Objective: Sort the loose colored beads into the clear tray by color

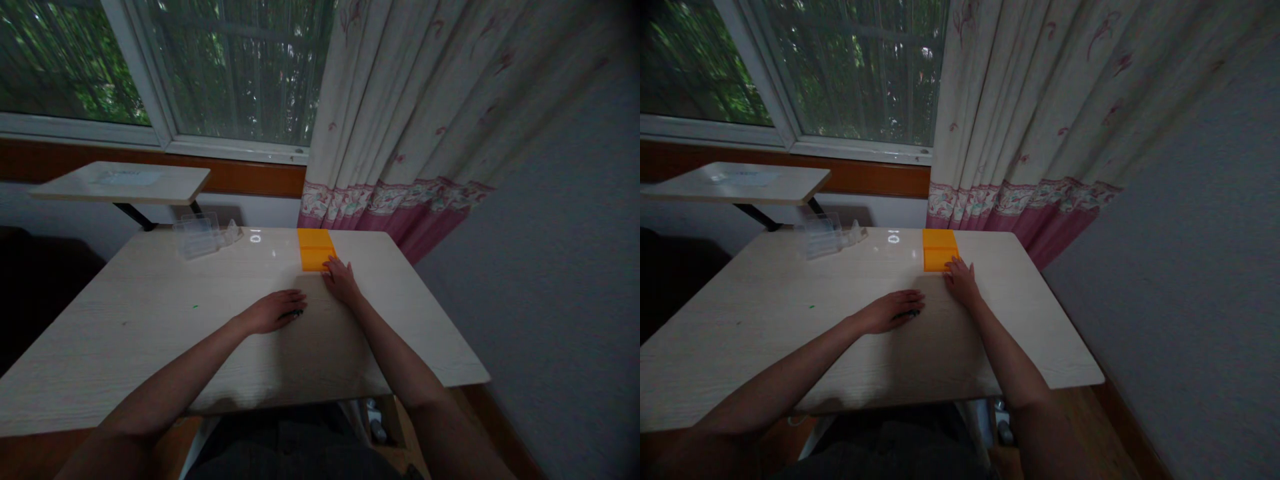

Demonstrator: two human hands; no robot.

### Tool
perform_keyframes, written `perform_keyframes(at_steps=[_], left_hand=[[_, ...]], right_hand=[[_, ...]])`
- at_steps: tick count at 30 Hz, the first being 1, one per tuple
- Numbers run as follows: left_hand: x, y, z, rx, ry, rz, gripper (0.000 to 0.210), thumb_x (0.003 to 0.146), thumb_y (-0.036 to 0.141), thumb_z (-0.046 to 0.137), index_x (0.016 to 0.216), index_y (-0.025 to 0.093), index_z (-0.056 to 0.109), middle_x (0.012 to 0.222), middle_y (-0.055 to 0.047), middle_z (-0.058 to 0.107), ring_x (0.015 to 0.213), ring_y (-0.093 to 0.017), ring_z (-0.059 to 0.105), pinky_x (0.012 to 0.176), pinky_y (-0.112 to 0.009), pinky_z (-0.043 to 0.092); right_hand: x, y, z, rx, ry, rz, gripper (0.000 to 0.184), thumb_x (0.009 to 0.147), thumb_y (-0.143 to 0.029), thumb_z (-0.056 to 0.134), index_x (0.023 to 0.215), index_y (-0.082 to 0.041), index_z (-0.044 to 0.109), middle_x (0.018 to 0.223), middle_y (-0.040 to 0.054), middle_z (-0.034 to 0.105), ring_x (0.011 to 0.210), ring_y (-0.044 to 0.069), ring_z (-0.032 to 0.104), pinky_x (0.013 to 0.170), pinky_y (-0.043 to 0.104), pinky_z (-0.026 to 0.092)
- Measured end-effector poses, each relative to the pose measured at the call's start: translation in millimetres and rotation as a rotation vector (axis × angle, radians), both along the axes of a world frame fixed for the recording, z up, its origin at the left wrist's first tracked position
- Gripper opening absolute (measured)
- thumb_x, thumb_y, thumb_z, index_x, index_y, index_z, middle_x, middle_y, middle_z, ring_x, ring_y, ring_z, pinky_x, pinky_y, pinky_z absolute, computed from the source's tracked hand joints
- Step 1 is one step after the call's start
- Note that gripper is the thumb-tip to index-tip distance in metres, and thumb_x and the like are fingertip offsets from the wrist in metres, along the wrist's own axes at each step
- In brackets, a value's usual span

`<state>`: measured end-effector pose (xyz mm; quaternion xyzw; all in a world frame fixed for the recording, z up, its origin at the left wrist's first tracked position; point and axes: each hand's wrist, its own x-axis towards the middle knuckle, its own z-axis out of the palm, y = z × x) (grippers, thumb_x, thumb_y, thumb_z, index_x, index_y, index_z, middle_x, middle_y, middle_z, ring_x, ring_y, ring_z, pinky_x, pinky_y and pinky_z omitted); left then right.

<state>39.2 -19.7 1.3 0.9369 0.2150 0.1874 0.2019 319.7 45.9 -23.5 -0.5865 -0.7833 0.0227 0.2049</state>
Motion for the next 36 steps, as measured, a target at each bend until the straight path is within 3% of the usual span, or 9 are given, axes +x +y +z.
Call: perform_keyframes(at_steps=[8, 22, 29, 32, 36], left_hand=[[-3.3, 2.7, -4.9, -0.083, -0.065, 0.049, 0.047, 0.095, 0.037, 0.05, 0.141, 0.024, 0.047, 0.145, -0.01, 0.047, 0.134, -0.023, 0.043, 0.113, -0.041, 0.037], [-4.3, 5.5, -1.2, -0.242, -0.234, 0.172, 0.041, 0.099, 0.044, 0.038, 0.129, 0.024, 0.058, 0.129, -0.008, 0.061, 0.121, -0.02, 0.055, 0.108, -0.037, 0.043], [-16.1, 5.9, 9.0, -0.115, -0.305, 0.197, 0.033, 0.098, 0.037, 0.042, 0.118, 0.023, 0.065, 0.13, -0.009, 0.059, 0.122, -0.02, 0.052, 0.106, -0.039, 0.043], [-36.7, 20.8, 17.5, 0.023, -0.326, 0.303, 0.03, 0.098, 0.032, 0.043, 0.119, 0.025, 0.064, 0.131, -0.008, 0.058, 0.124, -0.02, 0.05, 0.107, -0.042, 0.04], [-83.6, 50.7, 28.9, 0.23, -0.284, 0.646, 0.031, 0.094, 0.029, 0.048, 0.122, 0.023, 0.061, 0.134, -0.008, 0.053, 0.129, -0.024, 0.044, 0.112, -0.046, 0.033]], right_hand=[[3.4, 4.2, -6.1, 0.028, 0.027, 0.008, 0.035, 0.093, -0.036, 0.045, 0.123, -0.021, 0.054, 0.146, 0.0148, 0.045, 0.138, 0.03, 0.037, 0.111, 0.065, 0.021], [15.3, 10.2, -13.0, 0.037, 0.212, -0.019, 0.026, 0.088, -0.037, 0.051, 0.103, -0.019, 0.062, 0.133, 0.0147, 0.057, 0.129, 0.026, 0.048, 0.112, 0.06, 0.024], [17.1, 9.3, -10.6, 0.037, 0.209, -0.049, 0.028, 0.087, -0.041, 0.055, 0.096, -0.017, 0.066, 0.128, 0.0151, 0.06, 0.125, 0.027, 0.051, 0.111, 0.054, 0.029], [17.3, 8.5, -10.9, 0.046, 0.193, -0.074, 0.027, 0.087, -0.04, 0.057, 0.096, -0.017, 0.067, 0.128, 0.0143, 0.061, 0.125, 0.027, 0.051, 0.11, 0.052, 0.032], [18.2, 7.3, -11.9, 0.06, 0.178, -0.114, 0.028, 0.087, -0.042, 0.057, 0.1, -0.018, 0.067, 0.127, 0.0125, 0.062, 0.127, 0.028, 0.05, 0.11, 0.053, 0.031]])
